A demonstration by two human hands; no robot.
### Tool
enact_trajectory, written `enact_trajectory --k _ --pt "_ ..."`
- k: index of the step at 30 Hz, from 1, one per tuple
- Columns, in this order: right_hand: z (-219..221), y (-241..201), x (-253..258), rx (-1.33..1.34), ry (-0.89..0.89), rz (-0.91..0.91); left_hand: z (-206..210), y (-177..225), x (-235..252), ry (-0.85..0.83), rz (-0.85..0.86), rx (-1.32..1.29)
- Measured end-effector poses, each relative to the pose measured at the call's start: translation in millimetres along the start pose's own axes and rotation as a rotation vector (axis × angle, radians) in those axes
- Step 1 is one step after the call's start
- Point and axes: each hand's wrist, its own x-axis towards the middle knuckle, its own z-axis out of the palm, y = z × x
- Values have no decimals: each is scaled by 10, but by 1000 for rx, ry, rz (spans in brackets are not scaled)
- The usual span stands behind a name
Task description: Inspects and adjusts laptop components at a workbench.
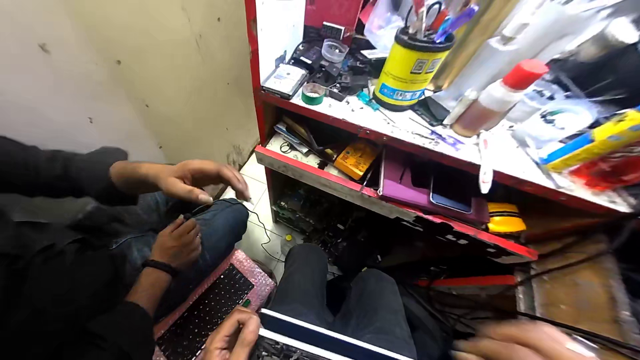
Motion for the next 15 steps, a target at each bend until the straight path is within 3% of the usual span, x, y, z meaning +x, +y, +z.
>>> enact_trajectory --k 2,4,7,10,15 --pt "112 -29 428 54 -348 -183 23 25 -4 25 -18 0" --pt "303 38 697 71 -547 -324 39 35 13 43 -26 11" --pt "490 171 851 43 -603 -429 67 66 46 81 -55 29" --pt "520 204 919 -1 -653 -410 62 67 82 73 -54 50" --pt "560 251 923 11 -594 -439 43 53 133 34 -56 47"
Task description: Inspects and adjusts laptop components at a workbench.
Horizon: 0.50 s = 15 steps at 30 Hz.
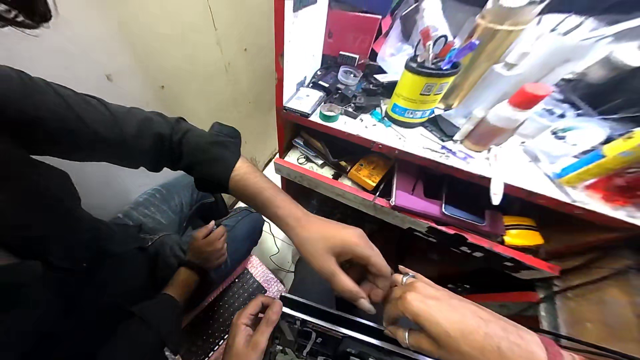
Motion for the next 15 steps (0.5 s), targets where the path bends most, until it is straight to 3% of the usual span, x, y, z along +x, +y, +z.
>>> enact_trajectory --k 5,7,11,13,15 --pt "29 -2 -27 18 32 -15 1 -7 -2 2 0 6" --pt "42 -32 -176 -38 166 35 -14 -10 -5 -1 7 30" --pt "136 -335 -1046 -4 517 504 -172 -7 -5 -58 80 148" --pt "522 -492 -1519 155 571 782 -251 -46 21 -128 76 154" --pt "1021 -584 -1777 408 566 898 -305 -111 72 -179 55 133"
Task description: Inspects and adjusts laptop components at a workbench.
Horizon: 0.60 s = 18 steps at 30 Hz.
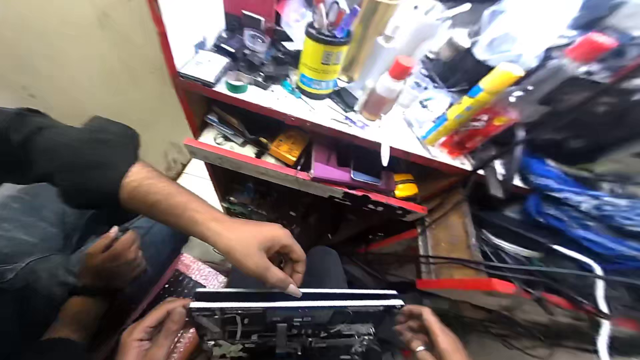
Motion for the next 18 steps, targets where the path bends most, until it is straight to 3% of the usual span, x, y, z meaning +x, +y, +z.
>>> enact_trajectory --k 4,10,15,18 --pt "582 358 -287 203 -49 67 10 -22 30 -67 4 5" --pt "779 554 -276 225 -57 68 260 416 74 -269 -7 225" --pt "1087 521 -385 155 193 24 12 -92 -206 -251 -9 284" --pt "1118 532 -422 243 223 42 281 400 -27 -311 -125 245"
